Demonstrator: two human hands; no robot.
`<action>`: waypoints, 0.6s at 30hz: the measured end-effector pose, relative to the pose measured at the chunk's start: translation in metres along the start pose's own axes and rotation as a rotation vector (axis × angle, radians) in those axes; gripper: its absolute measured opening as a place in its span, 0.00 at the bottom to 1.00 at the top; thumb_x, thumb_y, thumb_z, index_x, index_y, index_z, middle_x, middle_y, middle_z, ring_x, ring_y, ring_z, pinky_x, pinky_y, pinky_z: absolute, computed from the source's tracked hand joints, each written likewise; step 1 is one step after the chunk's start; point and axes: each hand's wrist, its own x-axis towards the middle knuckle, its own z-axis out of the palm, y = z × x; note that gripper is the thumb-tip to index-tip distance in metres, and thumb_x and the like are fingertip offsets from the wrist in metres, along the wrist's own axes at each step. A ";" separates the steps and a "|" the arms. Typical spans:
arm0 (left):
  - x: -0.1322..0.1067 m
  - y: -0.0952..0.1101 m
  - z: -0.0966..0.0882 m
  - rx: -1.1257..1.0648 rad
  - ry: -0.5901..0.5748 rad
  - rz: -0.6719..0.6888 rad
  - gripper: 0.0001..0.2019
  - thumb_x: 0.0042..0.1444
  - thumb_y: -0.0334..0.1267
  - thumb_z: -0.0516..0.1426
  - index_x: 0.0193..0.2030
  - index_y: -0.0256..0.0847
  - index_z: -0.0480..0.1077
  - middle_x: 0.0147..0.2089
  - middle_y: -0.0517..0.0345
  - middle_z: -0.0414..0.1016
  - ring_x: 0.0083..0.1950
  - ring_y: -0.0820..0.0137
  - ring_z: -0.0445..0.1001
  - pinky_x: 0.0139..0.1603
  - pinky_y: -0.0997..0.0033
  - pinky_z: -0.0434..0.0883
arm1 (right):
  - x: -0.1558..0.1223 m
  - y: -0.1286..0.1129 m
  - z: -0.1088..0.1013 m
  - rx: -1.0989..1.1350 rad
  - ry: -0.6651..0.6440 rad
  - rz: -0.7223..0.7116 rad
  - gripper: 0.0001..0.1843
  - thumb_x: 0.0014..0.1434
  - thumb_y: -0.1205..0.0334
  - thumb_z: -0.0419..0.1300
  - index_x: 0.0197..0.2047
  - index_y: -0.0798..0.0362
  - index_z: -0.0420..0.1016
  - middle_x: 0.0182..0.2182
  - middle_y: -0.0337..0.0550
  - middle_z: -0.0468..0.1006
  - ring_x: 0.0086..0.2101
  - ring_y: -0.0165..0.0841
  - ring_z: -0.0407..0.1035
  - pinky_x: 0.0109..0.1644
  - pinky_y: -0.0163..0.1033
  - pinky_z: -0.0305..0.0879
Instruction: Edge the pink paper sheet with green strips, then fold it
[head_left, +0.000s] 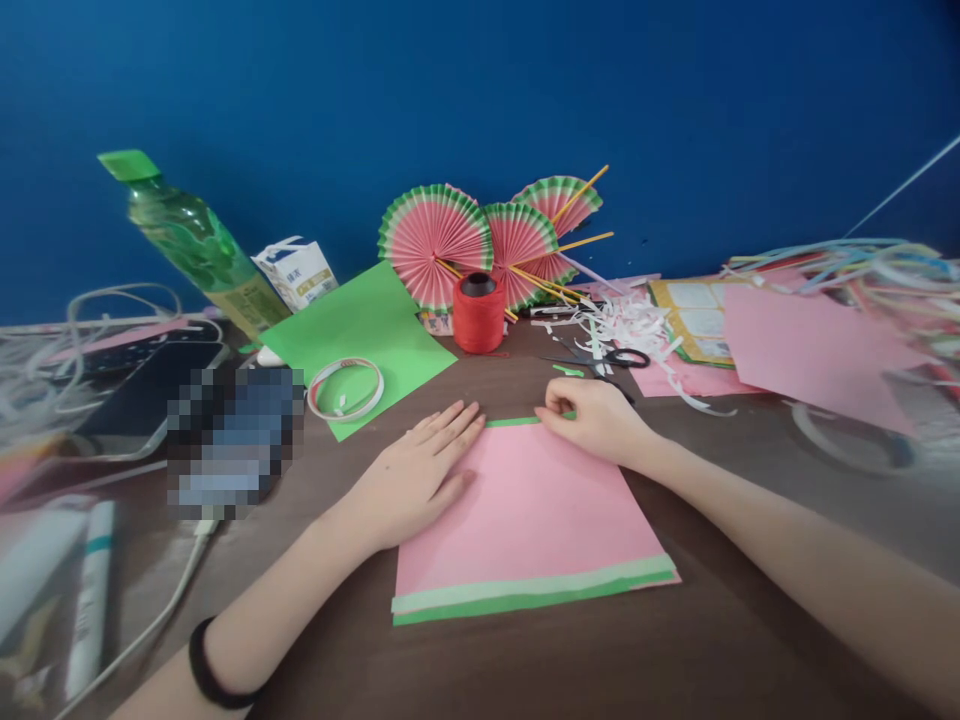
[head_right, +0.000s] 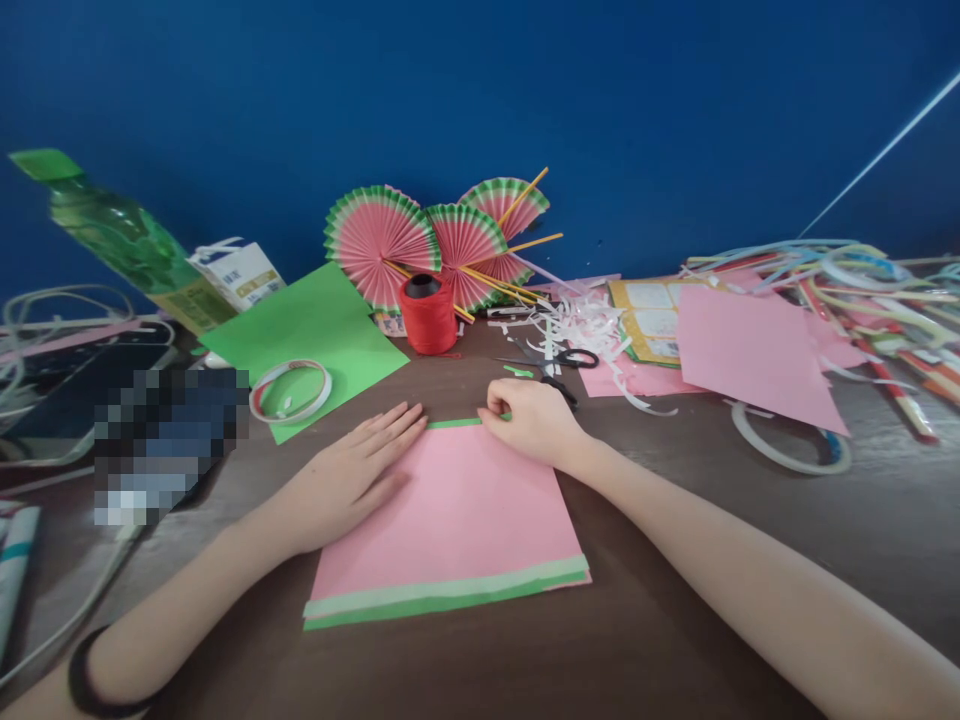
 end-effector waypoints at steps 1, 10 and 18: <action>0.000 0.000 0.000 0.004 0.000 0.000 0.26 0.62 0.45 0.38 0.65 0.38 0.45 0.67 0.56 0.42 0.67 0.69 0.41 0.65 0.63 0.46 | 0.000 0.000 0.000 -0.002 -0.002 0.001 0.11 0.50 0.62 0.55 0.21 0.53 0.58 0.20 0.35 0.66 0.23 0.26 0.60 0.28 0.32 0.50; -0.001 0.001 0.000 0.015 -0.002 0.015 0.24 0.62 0.46 0.38 0.64 0.45 0.48 0.68 0.57 0.42 0.67 0.67 0.41 0.65 0.60 0.47 | 0.003 0.001 -0.006 -0.002 -0.061 0.048 0.12 0.51 0.57 0.56 0.21 0.54 0.61 0.22 0.37 0.69 0.25 0.28 0.62 0.29 0.32 0.52; 0.001 0.001 -0.002 -0.002 -0.003 0.010 0.24 0.61 0.47 0.39 0.63 0.45 0.49 0.67 0.56 0.43 0.67 0.66 0.42 0.65 0.60 0.48 | 0.006 0.002 -0.024 0.084 -0.177 0.126 0.09 0.49 0.57 0.57 0.24 0.54 0.69 0.24 0.37 0.74 0.27 0.28 0.66 0.31 0.31 0.55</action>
